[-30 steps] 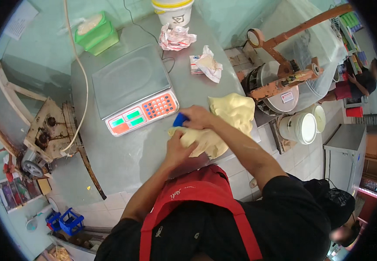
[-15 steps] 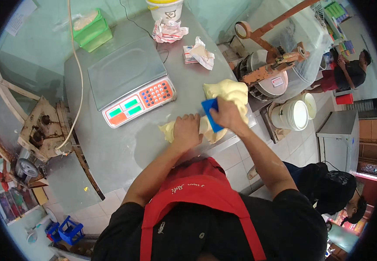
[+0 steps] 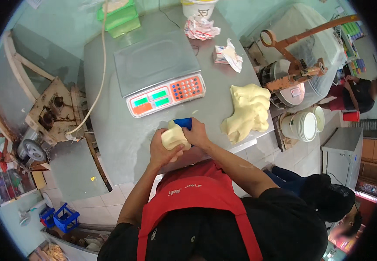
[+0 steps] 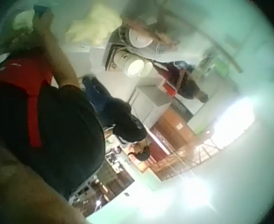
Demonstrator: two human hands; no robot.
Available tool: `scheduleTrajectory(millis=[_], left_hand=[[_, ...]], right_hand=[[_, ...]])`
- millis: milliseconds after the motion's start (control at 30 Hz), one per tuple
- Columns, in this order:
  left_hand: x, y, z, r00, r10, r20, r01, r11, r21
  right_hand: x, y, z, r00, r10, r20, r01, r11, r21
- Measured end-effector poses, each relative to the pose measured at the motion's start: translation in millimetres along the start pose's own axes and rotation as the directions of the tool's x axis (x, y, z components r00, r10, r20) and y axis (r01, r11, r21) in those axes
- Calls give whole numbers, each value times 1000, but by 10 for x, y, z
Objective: The person cuts portions of dough from a large mass using a blue scraper, weighs each portion on a digital scale, and then feeds the dough into a mechanical roller machine. The person repeats this cycle of cutting, weighing, and rolling throughout the video.
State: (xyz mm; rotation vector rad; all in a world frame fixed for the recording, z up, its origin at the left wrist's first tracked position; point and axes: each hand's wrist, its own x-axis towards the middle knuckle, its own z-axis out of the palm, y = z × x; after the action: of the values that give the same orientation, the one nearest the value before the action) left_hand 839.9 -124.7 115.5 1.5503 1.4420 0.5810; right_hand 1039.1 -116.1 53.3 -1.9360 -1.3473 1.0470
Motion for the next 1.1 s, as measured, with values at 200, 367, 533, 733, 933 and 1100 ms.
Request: scheduleTrajectory(millis=[200, 367, 533, 733, 933, 1100], left_hand=[[532, 114, -654, 976, -143, -164, 8, 778, -629], [1522, 1053, -1140, 893, 195, -406, -275, 950, -150], [2338, 924, -1024, 893, 282, -350, -50, 837, 546], [1530, 993, -210, 778, 550, -303, -423, 816, 395], [310, 605, 1791, 771, 572, 280, -622, 771, 138], [327, 689, 1958, 829, 468, 307, -524, 841, 133]], right_hand=[[-79, -242, -156, 957, 160, 242, -290, 549, 784], [-219, -240, -737, 975, 177, 132, -213, 594, 776], [-275, 222, -996, 993, 121, -7, -102, 867, 488], [-761, 620, -1443, 961, 218, -167, -128, 893, 431], [-1001, 944, -1903, 939, 162, -303, -30, 917, 398], [-1023, 721, -2306, 924, 240, -299, -89, 893, 442]])
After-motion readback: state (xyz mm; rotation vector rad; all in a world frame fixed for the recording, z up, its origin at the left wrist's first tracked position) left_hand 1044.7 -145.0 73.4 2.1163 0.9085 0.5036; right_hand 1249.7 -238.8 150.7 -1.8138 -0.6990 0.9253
